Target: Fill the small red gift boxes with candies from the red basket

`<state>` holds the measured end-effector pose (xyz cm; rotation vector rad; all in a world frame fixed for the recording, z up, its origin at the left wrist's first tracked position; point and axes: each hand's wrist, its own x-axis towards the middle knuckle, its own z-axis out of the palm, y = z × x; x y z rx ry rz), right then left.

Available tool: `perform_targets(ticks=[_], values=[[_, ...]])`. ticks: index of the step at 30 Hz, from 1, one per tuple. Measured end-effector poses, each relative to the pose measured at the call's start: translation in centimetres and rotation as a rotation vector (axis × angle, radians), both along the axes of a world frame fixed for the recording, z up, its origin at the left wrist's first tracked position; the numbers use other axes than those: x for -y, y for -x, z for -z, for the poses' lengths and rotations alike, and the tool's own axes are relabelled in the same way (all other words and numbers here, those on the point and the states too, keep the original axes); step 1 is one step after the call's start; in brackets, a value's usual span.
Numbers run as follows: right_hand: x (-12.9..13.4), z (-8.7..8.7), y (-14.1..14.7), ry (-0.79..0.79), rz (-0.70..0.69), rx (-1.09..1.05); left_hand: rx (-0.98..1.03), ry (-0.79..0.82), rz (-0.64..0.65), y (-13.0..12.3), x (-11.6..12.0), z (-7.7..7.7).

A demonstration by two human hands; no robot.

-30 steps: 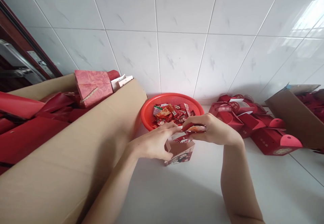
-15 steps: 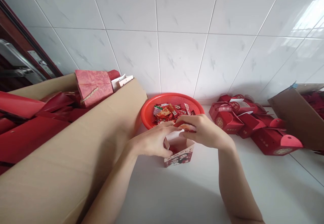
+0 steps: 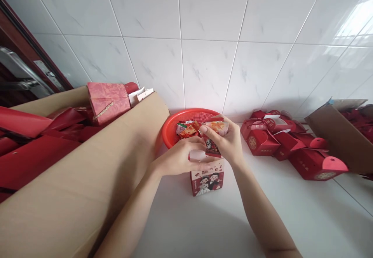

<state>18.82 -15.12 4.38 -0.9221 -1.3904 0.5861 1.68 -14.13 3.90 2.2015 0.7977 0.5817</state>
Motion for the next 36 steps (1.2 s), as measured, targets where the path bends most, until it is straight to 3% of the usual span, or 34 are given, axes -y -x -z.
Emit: perform_targets(ticks=[3, 9, 16, 22, 28, 36], values=[[0.1, 0.0, 0.7, -0.017, 0.045, -0.017, 0.154, -0.013, 0.024, -0.5, 0.0, 0.0], [-0.2, -0.3, -0.1, -0.043, 0.133, -0.134, 0.266, -0.110, -0.124, -0.6, -0.3, 0.5], [-0.1, -0.8, -3.2, 0.141, -0.243, -0.113, 0.317, -0.122, -0.171, -0.8, -0.1, 0.1], [0.9, -1.8, -4.1, 0.086, -0.211, -0.026, 0.121, -0.102, -0.111, 0.6, 0.4, -0.9], [2.0, -2.5, -5.5, 0.058, -0.222, 0.150, -0.112, -0.004, 0.055, 1.9, 0.9, -1.7], [2.2, -2.5, -5.0, 0.108, -0.343, 0.472, -0.250, 0.052, -0.071, 0.9, 0.9, -1.0]])
